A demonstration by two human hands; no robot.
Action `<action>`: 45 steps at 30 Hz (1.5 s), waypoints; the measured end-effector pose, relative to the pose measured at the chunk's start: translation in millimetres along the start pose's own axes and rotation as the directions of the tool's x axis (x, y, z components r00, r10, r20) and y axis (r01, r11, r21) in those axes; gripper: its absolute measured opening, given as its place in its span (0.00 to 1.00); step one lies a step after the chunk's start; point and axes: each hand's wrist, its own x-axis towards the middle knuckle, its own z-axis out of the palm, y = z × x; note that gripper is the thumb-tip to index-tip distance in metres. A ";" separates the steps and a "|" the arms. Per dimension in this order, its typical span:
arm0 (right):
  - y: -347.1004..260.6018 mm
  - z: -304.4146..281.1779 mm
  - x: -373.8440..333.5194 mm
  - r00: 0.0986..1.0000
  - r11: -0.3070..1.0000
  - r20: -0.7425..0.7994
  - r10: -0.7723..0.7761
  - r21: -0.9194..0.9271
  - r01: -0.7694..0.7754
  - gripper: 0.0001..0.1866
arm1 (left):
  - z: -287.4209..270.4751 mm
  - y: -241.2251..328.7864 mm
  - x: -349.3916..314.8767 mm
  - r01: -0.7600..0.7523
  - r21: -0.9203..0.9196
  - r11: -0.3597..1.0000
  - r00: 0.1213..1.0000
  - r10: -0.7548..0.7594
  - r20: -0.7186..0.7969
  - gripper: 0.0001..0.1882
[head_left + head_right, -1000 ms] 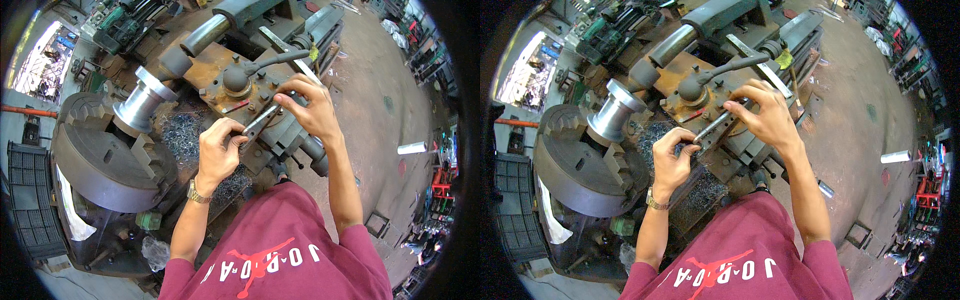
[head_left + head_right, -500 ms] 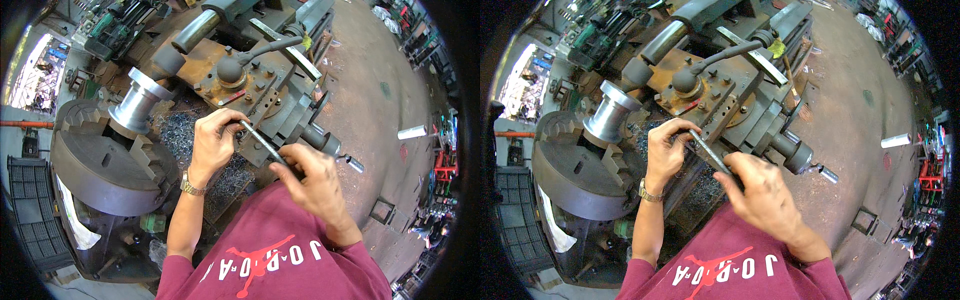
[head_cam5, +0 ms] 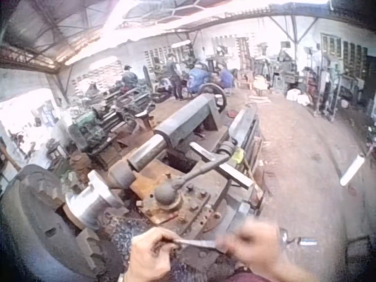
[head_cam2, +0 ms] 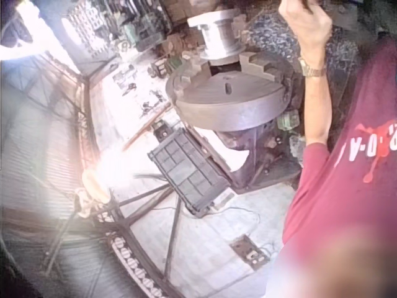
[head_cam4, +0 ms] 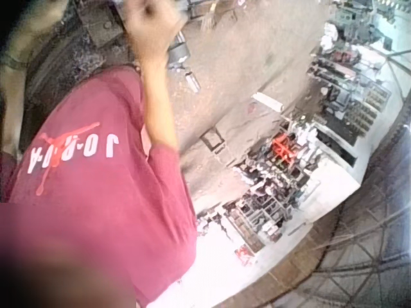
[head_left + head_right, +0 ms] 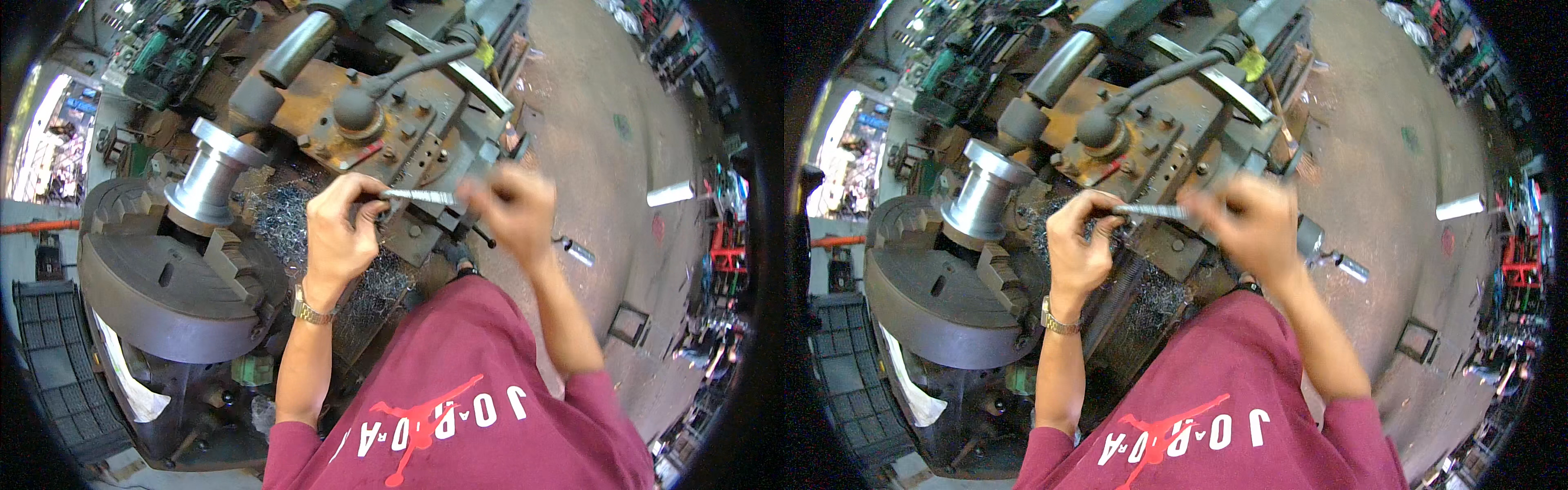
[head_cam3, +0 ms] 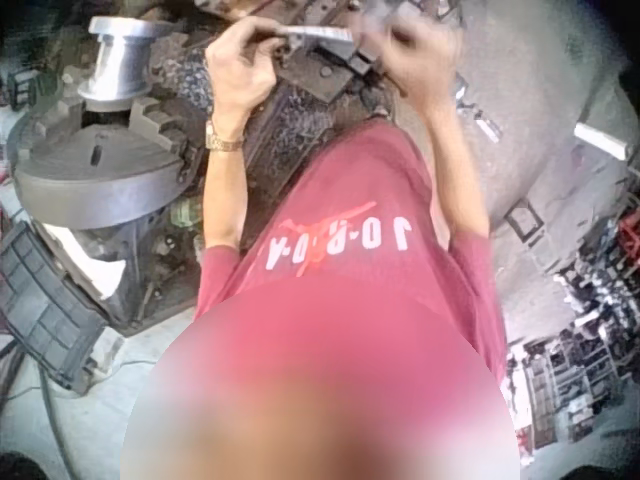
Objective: The person uses an Allen key to loosen and tighten set screws on a lathe tool post, then repositions the tool and secures it. The person repeats this adjustment process several times while standing at the lathe.
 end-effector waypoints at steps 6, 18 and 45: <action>56.4 76.5 95.4 0.931 0.977 -0.322 -0.172 0.064 0.203 0.18 | 7.6 -4.3 -4.4 0.104 -0.159 0.982 0.994 -0.110 -0.028 0.06; 63.8 33.3 75.7 0.788 0.834 0.353 -0.505 -0.037 0.551 0.23 | -5.8 12.0 8.4 0.177 -0.002 0.984 0.971 -0.174 0.167 0.05; -40.9 63.7 54.4 0.918 0.515 0.323 -0.230 0.841 -0.167 0.13 | -11.0 14.3 3.4 0.205 -0.495 0.844 0.978 -0.199 0.065 0.03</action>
